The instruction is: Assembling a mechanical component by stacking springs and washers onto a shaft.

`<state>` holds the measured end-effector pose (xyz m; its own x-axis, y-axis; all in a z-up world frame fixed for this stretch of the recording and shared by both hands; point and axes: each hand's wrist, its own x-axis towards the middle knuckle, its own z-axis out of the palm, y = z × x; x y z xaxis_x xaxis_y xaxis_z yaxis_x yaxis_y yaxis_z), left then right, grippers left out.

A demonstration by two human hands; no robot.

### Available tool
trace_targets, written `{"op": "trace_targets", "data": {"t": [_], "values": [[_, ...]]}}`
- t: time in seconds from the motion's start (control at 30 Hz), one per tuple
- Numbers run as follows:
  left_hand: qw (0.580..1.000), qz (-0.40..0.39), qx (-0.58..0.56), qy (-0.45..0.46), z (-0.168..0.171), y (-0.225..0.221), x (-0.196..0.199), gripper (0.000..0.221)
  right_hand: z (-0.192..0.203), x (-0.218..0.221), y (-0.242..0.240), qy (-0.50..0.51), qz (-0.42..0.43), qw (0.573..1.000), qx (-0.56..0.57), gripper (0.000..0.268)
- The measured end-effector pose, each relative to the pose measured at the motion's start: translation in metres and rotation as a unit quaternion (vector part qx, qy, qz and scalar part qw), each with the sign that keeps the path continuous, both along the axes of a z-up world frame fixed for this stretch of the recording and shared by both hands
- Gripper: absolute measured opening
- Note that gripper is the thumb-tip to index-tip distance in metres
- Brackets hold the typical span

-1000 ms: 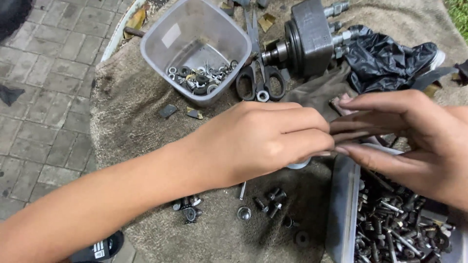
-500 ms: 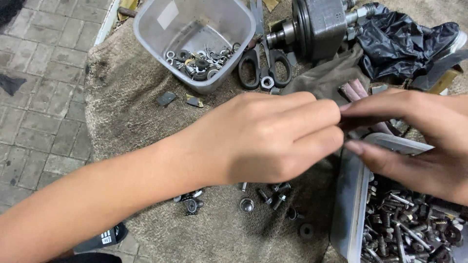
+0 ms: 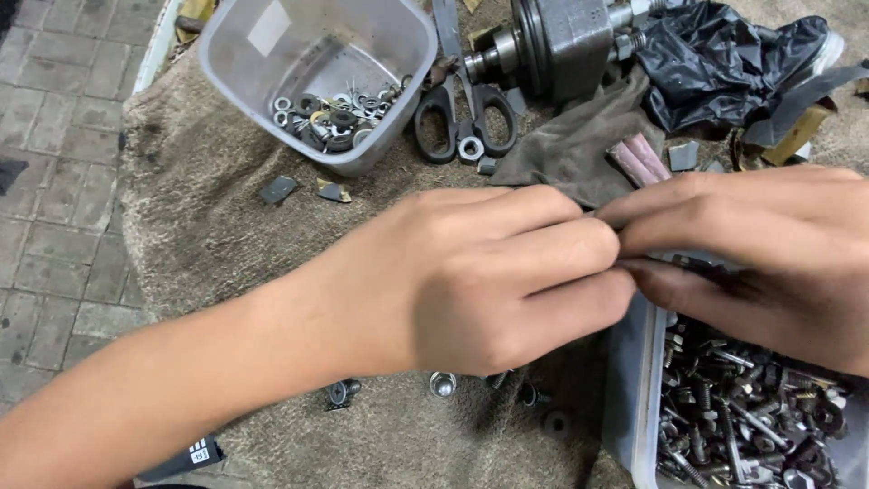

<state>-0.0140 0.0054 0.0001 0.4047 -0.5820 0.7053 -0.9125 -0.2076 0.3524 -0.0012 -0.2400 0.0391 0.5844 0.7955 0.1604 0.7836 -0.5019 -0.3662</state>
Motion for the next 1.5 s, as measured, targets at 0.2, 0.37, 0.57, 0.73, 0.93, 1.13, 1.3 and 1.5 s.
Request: {"op": "trace_targets", "data": {"t": [0.2, 0.37, 0.57, 0.73, 0.93, 1.13, 1.3, 1.5], "values": [[0.977, -0.032, 0.07, 0.199, 0.013, 0.007, 0.003, 0.01, -0.002, 0.0, 0.004, -0.036, 0.029, 0.999, 0.023, 0.012], [0.985, -0.037, 0.102, 0.132, 0.012, 0.007, 0.005, 0.014, -0.006, 0.0, 0.004, -0.056, 0.041, 0.997, 0.035, 0.011], [0.975, -0.035, 0.137, 0.169, 0.017, 0.006, 0.009, 0.012, -0.007, 0.0, 0.006, -0.064, 0.064, 0.995, 0.036, 0.012], [0.964, -0.059, 0.115, 0.232, 0.024, 0.005, 0.011, 0.012, -0.002, 0.001, 0.007, -0.06, 0.057, 0.996, 0.035, 0.012], [0.993, -0.072, 0.06, 0.073, 0.009, 0.01, 0.01, 0.016, 0.0, 0.001, 0.009, -0.025, 0.049, 0.997, 0.05, 0.01], [0.993, -0.089, 0.045, 0.07, 0.007, 0.011, 0.012, 0.008, -0.004, -0.001, 0.01, -0.085, 0.04, 0.994, 0.051, 0.011], [0.989, -0.093, 0.059, 0.096, 0.008, 0.014, 0.016, 0.006, 0.002, -0.001, 0.009, -0.073, 0.04, 0.995, 0.046, 0.011], [0.991, -0.064, 0.112, 0.042, 0.01, 0.016, 0.011, 0.009, -0.002, 0.002, 0.004, -0.057, 0.073, 0.994, 0.064, 0.012]]}}
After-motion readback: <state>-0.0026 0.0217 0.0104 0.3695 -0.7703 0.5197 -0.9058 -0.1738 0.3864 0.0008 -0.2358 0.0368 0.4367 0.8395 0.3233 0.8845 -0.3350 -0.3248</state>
